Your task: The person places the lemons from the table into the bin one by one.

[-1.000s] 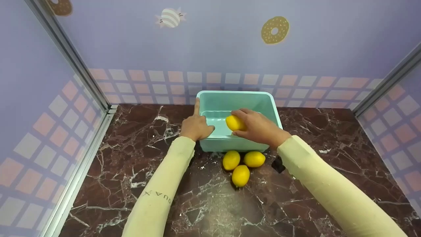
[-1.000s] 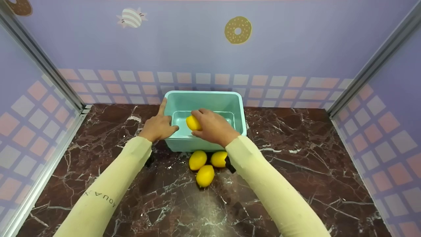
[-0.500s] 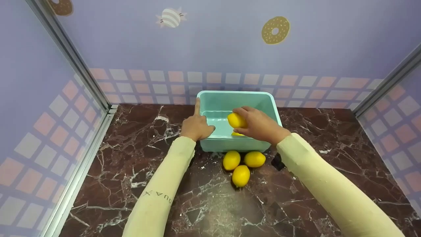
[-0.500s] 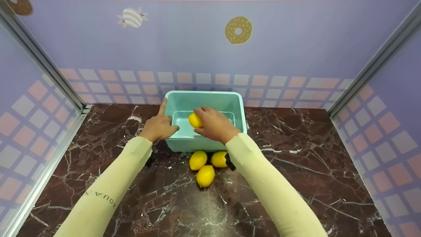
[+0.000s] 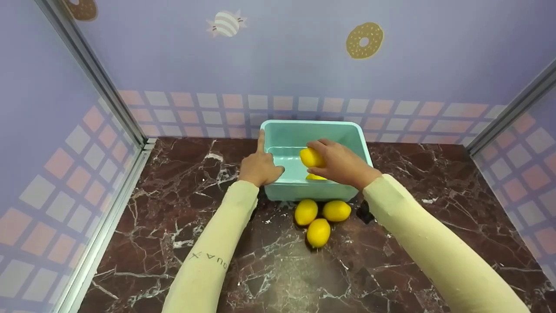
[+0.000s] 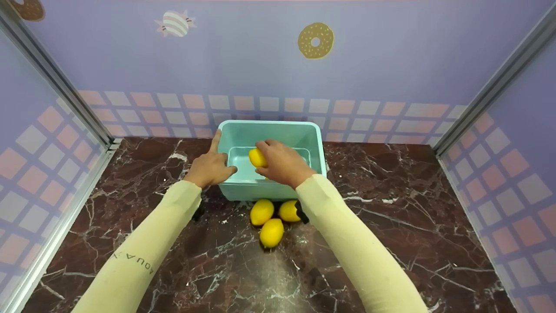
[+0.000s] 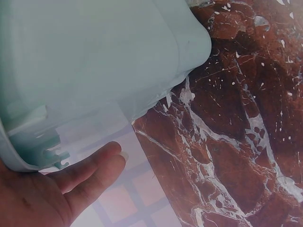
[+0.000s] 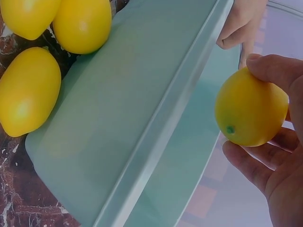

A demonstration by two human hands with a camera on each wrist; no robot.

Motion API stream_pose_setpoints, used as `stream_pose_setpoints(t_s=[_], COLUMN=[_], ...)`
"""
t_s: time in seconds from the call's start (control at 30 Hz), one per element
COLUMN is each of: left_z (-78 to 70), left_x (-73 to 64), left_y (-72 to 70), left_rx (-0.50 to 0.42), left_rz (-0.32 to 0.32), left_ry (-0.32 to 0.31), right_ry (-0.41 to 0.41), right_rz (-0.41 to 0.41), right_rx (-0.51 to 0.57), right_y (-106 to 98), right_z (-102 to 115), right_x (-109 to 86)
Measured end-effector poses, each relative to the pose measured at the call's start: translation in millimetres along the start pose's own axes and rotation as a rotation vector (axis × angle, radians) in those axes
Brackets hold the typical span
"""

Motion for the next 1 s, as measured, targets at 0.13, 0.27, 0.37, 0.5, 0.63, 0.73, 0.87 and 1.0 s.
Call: stream_pose_setpoints(t_s=[0.13,0.27,0.37,0.5,0.63,0.73,0.87,1.0], left_z=[0.1,0.0,-0.3,-0.5,-0.6,-0.4,-0.6,-0.6], left_x=[0.1,0.5,0.5,-0.2,-1.1,-1.2,-1.1,-1.2], left_y=[0.0,0.4,0.5,-0.1,-0.6,-0.5,-0.4,-0.5], left_rx=[0.002,0.000,0.001,0.006,0.008,0.003,-0.008,-0.016], left_rz=[0.001,0.005,0.000,-0.007,-0.008,-0.011,-0.012,-0.013], left_ry=[-0.004,-0.003,0.005,0.013,0.015,0.014,0.014,0.012], right_ry=[0.000,0.010,0.024,0.034,0.047,0.057,0.059,0.059], right_rz=[-0.001,-0.003,0.000,0.002,0.001,0.001,0.002,0.002], right_rx=[-0.007,-0.016,-0.020,-0.017,-0.005,0.007,0.015,0.022], right_y=[-0.4,-0.9,-1.1,-1.0,-1.3,-1.5,-1.3,-1.5], right_z=[-0.3,-2.1,-3.6,-5.1,-6.2,-6.4,-6.9,-9.0], right_x=[2.2,4.5,6.0,8.0,9.4,10.1,11.4,13.0])
Point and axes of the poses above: each hand's wrist, its own x-axis towards the middle knuckle, its own y-axis out of the palm, z = x × y, the point moved 3 cm from there along x, towards the middle knuckle, and after that the axes turned 3 degrees about -y, right-handed, at the moved point
